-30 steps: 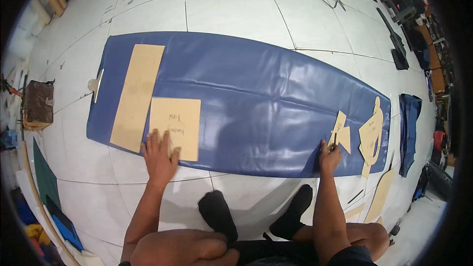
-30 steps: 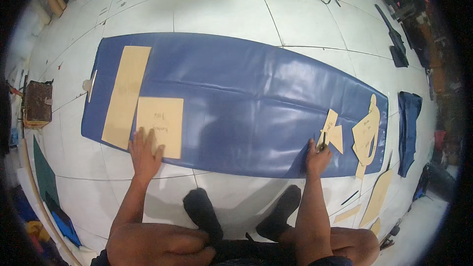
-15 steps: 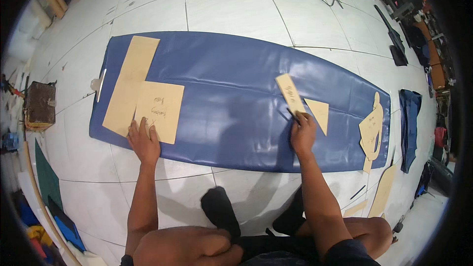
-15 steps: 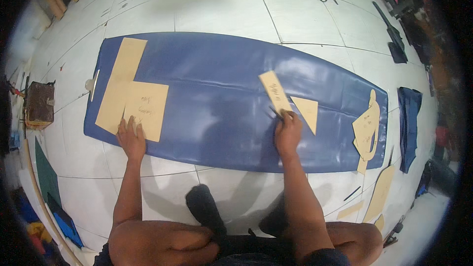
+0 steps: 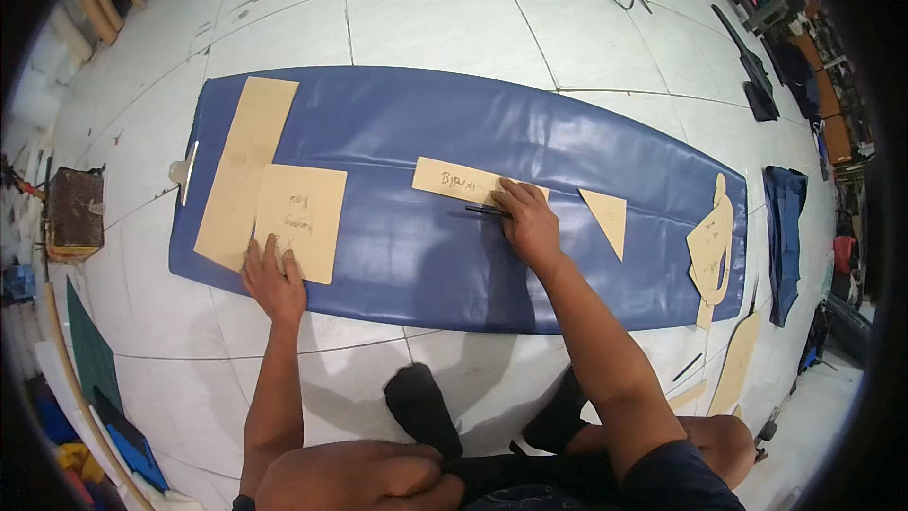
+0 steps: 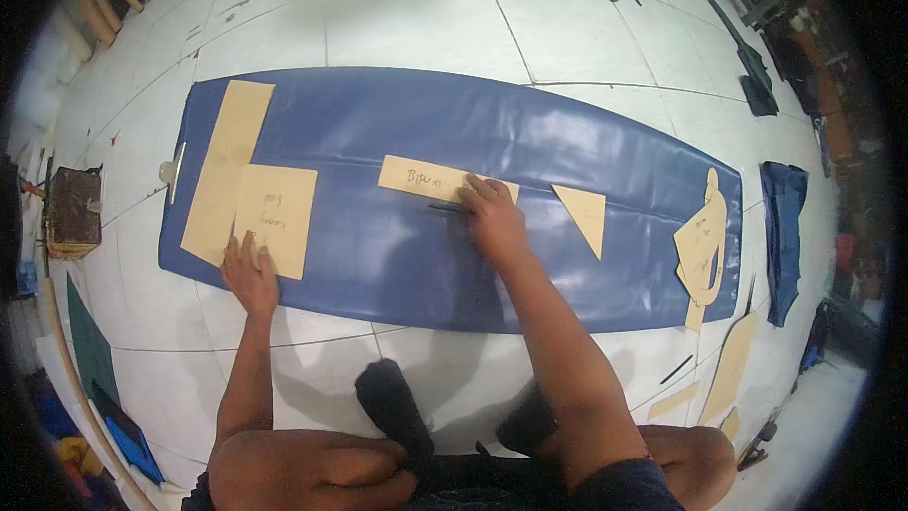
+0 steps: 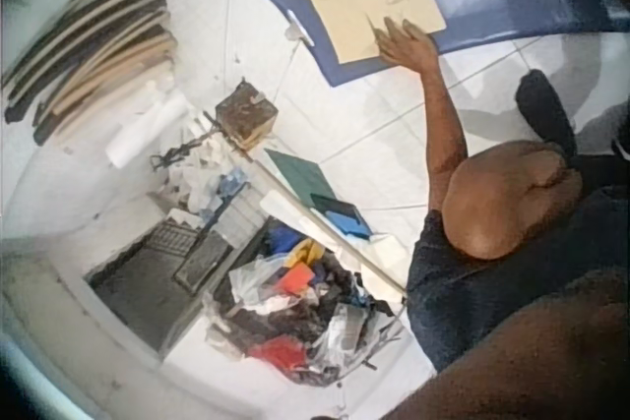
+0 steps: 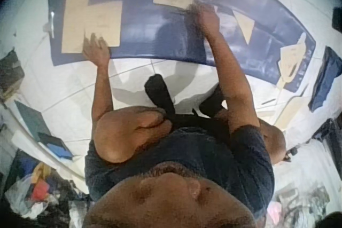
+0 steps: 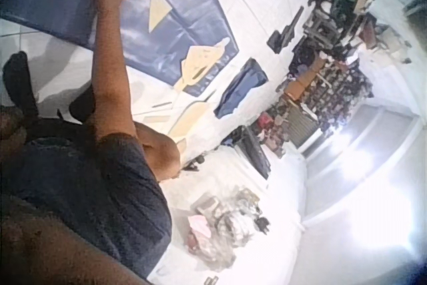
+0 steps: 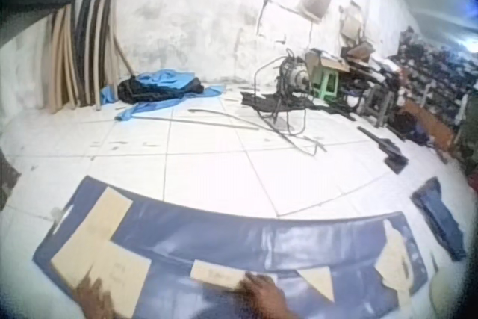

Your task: The person positions cardboard pattern templates on a blue sheet of material on the floor and traces around their edges using a pen.

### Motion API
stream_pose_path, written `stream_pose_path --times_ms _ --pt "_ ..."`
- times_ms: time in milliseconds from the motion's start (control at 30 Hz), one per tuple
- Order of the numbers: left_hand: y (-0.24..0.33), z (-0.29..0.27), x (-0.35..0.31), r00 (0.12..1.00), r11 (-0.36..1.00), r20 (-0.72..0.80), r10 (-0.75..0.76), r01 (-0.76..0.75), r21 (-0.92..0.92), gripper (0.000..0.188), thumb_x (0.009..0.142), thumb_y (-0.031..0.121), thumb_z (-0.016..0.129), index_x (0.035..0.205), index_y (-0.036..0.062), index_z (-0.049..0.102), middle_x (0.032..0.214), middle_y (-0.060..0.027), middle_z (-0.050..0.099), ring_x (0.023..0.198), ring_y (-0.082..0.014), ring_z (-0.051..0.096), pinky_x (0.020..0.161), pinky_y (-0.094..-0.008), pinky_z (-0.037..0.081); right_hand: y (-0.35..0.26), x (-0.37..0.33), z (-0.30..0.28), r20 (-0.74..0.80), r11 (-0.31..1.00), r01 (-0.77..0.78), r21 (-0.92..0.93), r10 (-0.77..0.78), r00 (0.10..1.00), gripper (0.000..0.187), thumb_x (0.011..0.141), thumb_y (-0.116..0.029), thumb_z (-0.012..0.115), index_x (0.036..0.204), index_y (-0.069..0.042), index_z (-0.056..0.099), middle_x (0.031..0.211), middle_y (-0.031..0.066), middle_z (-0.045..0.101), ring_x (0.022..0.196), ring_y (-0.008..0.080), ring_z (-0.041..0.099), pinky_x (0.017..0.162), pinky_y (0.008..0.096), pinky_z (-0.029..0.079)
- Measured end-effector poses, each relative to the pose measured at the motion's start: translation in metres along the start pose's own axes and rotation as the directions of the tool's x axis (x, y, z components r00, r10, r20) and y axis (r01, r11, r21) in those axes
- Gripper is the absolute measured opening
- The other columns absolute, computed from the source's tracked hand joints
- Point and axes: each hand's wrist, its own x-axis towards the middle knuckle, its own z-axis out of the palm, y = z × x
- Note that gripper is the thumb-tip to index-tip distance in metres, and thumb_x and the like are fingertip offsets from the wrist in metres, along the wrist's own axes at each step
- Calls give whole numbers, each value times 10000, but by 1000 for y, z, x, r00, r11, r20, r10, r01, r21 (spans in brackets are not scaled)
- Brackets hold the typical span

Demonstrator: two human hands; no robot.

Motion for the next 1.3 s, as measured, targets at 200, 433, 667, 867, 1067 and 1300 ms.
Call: stream_pose_path --times_ms 200,433,667,867,1067,1300 --pt "4 -1 2 1000 1000 1 1 -1 -13 482 1023 327 527 1463 131 536 1544 -222 418 1460 -414 333 1209 -576 185 -10 7 15 -14 997 64 48 -63 998 471 792 0 628 1232 -157 684 1424 21 604 1311 302 539 1002 410 546" --pt "-3 -1 -3 1000 999 7 15 -15 -31 474 1040 330 505 1471 134 522 1561 -225 395 1463 -424 323 1204 -593 183 -38 -6 18 -106 991 134 10 -132 986 528 753 32 636 1256 -123 670 1441 56 585 1325 324 532 1004 418 542" --pt "-2 -2 0 1000 1000 22 9 -8 -22 478 1042 337 494 1472 130 521 1569 -220 394 1469 -424 315 1206 -595 177 -82 -51 4 80 991 -9 136 -2 997 548 833 -36 650 1372 -108 582 1467 144 531 1362 355 498 1001 434 541" --pt "4 0 0 1000 999 16 25 -24 -26 480 1029 323 514 1464 121 530 1558 -238 406 1459 -429 327 1207 -566 187 -52 -37 13 -14 996 -84 39 85 996 551 843 -47 624 1390 -64 564 1493 145 513 1385 359 481 1004 441 543" --pt "5 -3 -2 1000 999 -6 31 -31 -45 478 1016 299 532 1451 104 542 1540 -250 423 1445 -430 341 1194 -568 202 -48 -36 10 -44 996 -70 50 72 996 540 835 -30 621 1372 -59 578 1476 127 526 1381 344 481 1016 424 539" --pt "-9 2 0 996 996 -56 72 -75 -43 473 1003 299 548 1435 110 565 1511 -248 452 1429 -417 363 1187 -583 207 -46 -36 20 -43 993 -79 90 83 996 507 846 -26 619 1350 -70 590 1460 128 534 1386 350 466 1077 439 488"
